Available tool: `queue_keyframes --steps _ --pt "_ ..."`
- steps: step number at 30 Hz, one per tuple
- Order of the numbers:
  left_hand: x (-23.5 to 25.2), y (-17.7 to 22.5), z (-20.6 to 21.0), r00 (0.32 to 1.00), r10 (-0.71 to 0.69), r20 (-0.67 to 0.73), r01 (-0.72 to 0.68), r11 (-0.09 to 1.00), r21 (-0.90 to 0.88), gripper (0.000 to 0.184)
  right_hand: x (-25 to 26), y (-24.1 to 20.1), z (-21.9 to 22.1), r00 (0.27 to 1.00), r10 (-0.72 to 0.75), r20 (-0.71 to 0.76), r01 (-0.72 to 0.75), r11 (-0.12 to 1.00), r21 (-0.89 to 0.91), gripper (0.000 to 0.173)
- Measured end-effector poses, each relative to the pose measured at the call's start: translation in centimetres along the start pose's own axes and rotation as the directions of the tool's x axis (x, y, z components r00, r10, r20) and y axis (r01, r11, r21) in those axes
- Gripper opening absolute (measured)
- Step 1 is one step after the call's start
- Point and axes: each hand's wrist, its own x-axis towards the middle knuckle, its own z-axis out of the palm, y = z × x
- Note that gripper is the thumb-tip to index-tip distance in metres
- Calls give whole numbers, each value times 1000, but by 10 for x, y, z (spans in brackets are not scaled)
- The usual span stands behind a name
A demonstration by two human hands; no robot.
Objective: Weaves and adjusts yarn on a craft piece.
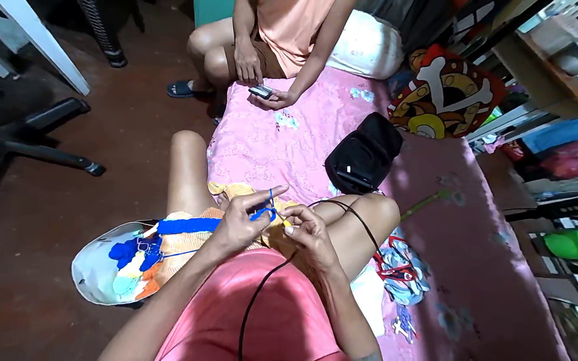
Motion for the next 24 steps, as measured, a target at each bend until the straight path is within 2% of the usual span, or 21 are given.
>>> queue_keyframes --steps 2,3,5,7,10,13,16,19,20,21,24 --pt "-3 -14 10 977 211 6 -206 950 232 41 3 -3 9 996 -56 -73 34 962 -270 32" --pt "-5 -20 14 961 275 21 -269 919 288 41 5 -2 12 988 -101 -116 49 922 -384 32" --pt "-7 -24 18 946 322 27 -317 907 277 39 11 2 15 974 -163 -158 73 885 -460 31" --pt "-6 -20 12 969 248 -8 -246 963 112 32 15 -1 17 973 -137 -184 66 936 -346 26" --pt "-7 -14 -10 998 35 -46 -42 985 -167 22 19 -7 15 976 -56 -209 31 992 -120 24" --pt "-6 -18 -39 992 -88 91 116 923 -366 31 20 -6 13 984 -20 -175 33 997 69 23" --pt "-5 -28 -61 972 29 234 112 815 -568 32 22 -4 14 990 -3 -138 37 969 246 21" --pt "-4 -29 -54 971 151 184 42 654 -755 22 22 -4 16 993 2 -118 32 957 287 21" --pt "-3 -27 -49 970 164 178 37 625 -780 24 22 -4 17 993 4 -118 30 957 289 21" --pt "-2 -24 -44 970 160 183 44 625 -779 36 22 -5 18 993 7 -117 28 957 290 21" --pt "-2 -3 -32 983 -13 185 125 783 -609 87 19 -7 22 992 12 -124 25 956 291 20"
